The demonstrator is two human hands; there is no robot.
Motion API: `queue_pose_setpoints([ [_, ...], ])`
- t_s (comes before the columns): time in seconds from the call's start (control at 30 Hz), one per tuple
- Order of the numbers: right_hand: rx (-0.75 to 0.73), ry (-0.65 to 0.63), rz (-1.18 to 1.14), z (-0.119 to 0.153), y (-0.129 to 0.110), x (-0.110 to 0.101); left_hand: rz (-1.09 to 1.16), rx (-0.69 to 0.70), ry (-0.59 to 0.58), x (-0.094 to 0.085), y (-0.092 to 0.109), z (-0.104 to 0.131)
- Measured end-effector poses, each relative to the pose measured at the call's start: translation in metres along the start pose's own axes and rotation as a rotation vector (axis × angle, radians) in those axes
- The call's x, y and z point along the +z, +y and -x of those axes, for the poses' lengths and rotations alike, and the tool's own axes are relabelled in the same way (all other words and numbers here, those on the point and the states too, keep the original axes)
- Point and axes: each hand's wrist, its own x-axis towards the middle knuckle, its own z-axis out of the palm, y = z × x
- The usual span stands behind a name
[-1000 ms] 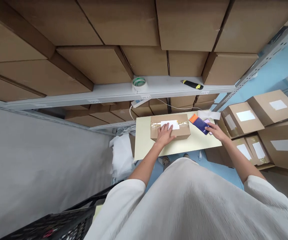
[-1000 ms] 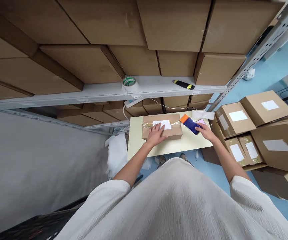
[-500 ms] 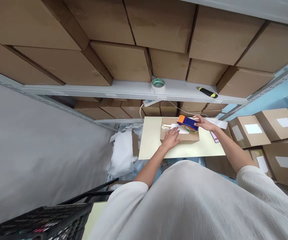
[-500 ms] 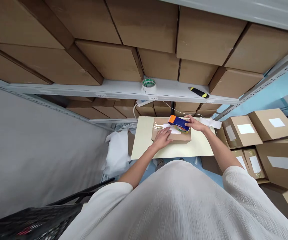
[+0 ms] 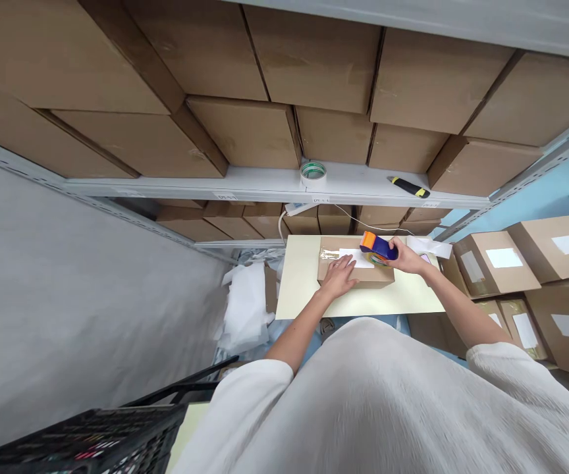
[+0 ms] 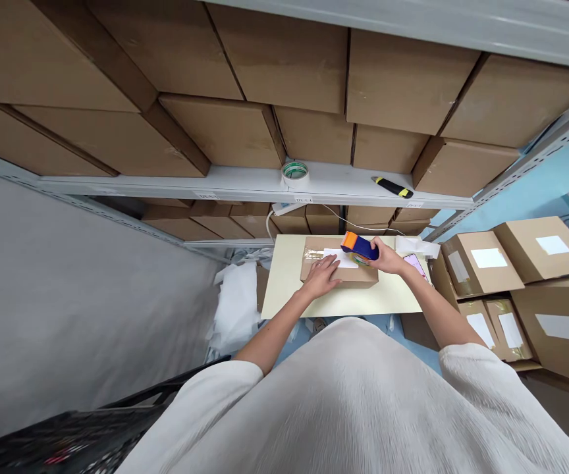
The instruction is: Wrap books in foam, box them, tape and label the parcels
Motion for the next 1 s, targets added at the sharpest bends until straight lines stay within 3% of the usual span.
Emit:
queue_pose_setpoints([
  [0.23, 0.025, 0.122, -0.038, 0.02, 0.029, 0.001, 0.057, -0.053, -0.007, -0.009, 0.008, -0.002],
  [0.33, -0.004, 0.099, -0.112, 0.022, 0.03, 0.001, 0.245, -0.132, 0.144, -0.02, 0.016, -0.011],
  [0.43, -0.024, 0.063, -0.123, 0.023, 0.031, 0.0, 0.564, -0.241, 0.358, -0.033, 0.031, -0.027],
  [0.47, -0.025, 0.055, -0.107, 0.024, 0.033, -0.001, 0.688, -0.281, 0.373, -0.037, 0.038, -0.032],
  [0.6, -0.018, 0.025, -0.041, 0.024, 0.036, -0.003, 1.05, -0.371, 0.276, -0.046, 0.066, -0.049],
  [0.73, -0.027, 0.021, -0.025, 0.022, 0.03, -0.004, 1.105, -0.361, 0.272, -0.05, 0.084, -0.056],
  [1.0, -0.056, -0.01, -0.005, 0.017, 0.019, -0.005, 1.138, -0.411, 0.289, -0.048, 0.074, -0.06],
])
